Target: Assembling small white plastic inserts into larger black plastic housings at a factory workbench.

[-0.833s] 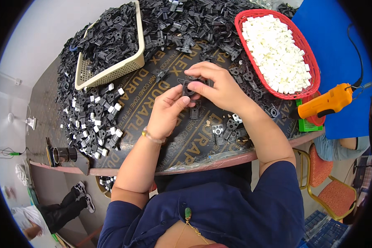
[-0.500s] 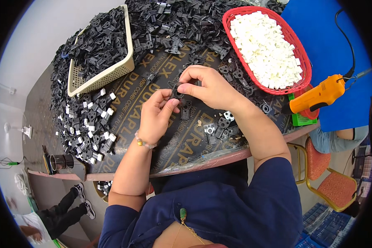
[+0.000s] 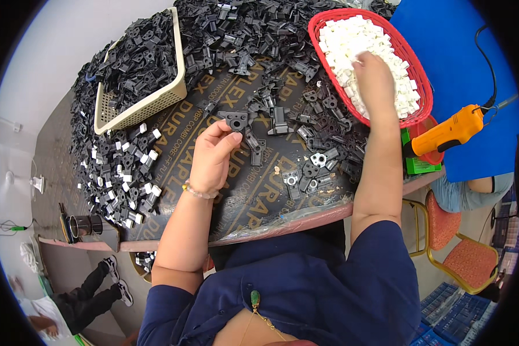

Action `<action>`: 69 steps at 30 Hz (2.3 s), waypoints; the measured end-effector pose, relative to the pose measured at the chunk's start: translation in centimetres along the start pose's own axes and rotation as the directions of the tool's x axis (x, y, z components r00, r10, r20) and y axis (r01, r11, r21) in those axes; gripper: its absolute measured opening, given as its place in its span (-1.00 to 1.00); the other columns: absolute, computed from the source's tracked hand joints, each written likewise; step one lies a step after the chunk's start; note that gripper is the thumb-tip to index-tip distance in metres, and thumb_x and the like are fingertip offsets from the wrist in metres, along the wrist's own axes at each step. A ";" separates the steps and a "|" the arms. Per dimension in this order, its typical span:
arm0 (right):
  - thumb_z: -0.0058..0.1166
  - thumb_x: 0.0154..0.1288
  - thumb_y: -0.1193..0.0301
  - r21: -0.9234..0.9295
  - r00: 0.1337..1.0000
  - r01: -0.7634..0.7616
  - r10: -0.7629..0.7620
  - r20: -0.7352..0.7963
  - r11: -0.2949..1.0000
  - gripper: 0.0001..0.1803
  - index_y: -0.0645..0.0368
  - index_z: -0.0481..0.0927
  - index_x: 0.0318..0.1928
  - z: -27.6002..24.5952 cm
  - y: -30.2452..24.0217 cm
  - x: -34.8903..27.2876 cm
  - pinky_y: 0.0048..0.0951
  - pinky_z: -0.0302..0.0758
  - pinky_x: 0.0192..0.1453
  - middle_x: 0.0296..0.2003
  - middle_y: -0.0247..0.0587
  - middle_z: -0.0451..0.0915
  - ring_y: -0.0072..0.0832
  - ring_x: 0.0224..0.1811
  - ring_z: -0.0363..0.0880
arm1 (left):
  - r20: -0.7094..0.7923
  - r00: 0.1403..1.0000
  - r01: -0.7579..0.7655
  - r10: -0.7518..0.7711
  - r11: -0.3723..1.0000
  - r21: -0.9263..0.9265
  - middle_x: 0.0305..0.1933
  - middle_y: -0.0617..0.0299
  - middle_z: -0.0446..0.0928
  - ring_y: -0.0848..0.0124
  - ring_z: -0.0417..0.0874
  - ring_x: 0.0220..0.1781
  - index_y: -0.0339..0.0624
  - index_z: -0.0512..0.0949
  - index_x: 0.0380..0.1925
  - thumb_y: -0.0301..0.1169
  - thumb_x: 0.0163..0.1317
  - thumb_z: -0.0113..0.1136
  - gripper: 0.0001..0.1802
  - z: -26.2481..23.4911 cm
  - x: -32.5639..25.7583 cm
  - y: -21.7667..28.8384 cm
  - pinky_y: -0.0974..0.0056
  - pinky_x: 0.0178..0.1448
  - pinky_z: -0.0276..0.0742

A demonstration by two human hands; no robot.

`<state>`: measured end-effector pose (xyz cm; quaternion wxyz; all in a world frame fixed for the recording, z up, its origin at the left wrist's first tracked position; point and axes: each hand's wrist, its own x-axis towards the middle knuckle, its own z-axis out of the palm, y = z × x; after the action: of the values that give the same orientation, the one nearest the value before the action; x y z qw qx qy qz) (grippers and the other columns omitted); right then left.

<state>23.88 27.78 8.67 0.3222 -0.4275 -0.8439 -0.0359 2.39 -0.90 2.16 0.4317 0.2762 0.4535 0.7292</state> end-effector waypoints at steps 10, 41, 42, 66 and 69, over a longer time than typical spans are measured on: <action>0.23 0.18 0.41 -0.173 0.985 -0.072 0.098 0.144 0.982 -0.70 0.26 0.68 -0.08 0.8 2.0 0.6 -0.11 0.58 -0.02 -0.20 0.12 0.68 -0.01 -0.15 0.67 | -0.031 0.998 0.051 -0.055 0.991 -0.125 -0.14 0.18 0.58 0.43 0.60 -0.19 -0.13 0.31 0.30 -0.61 0.26 0.21 -0.40 0.7 -0.2 1.3 0.33 -0.12 0.51; 0.45 0.07 0.56 0.903 0.792 -0.431 -0.476 0.382 0.007 -0.43 0.33 0.53 0.12 3.9 -16.2 -9.0 -0.43 0.56 0.20 0.28 -0.07 0.39 -0.46 0.23 0.47 | 0.023 0.999 -0.024 0.030 0.975 -0.221 0.09 0.16 0.54 0.38 0.64 0.05 -0.10 0.26 0.40 -0.67 0.23 0.20 -0.28 0.0 -0.1 2.6 0.26 0.08 0.64; 0.45 0.07 0.56 0.903 0.787 -0.430 -0.488 0.378 0.007 -0.43 0.33 0.53 0.12 3.8 -16.2 -8.7 -0.43 0.56 0.20 0.28 -0.07 0.39 -0.46 0.23 0.47 | 0.045 0.998 0.043 -0.032 0.959 -0.278 0.01 0.17 0.53 0.37 0.63 -0.01 0.03 0.21 0.43 -0.55 0.21 0.27 -0.22 1.0 -0.7 3.6 0.26 0.08 0.64; 0.09 0.22 0.37 0.394 0.514 0.500 -0.630 0.582 0.771 -0.75 0.10 0.78 -0.19 3.3 -32.3 -1.1 -0.12 0.67 -0.11 -0.18 -0.01 0.75 -0.15 -0.13 0.76 | -0.364 0.923 -0.146 -0.126 0.761 -0.632 -0.07 0.17 0.59 0.30 0.61 -0.07 -0.18 0.45 0.11 -0.23 0.48 -0.06 -0.65 -6.2 2.2 -1.7 0.21 0.03 0.51; 0.08 0.29 0.36 0.061 0.776 0.496 -0.473 0.418 0.866 -0.69 0.18 0.66 0.00 10.4 -24.0 1.7 -0.17 0.68 -0.09 -0.21 -0.02 0.74 -0.17 -0.15 0.76 | -0.433 0.892 -0.114 -0.133 0.859 -0.499 -0.10 0.18 0.57 0.34 0.61 -0.09 -0.22 0.37 0.18 -0.34 0.43 -0.06 -0.63 -3.1 1.7 0.2 0.26 -0.03 0.48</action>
<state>-0.03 17.30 6.63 0.1018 -0.2018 -0.9730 -0.0470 -0.92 -0.79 1.02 0.3751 -0.0280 0.3327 0.8647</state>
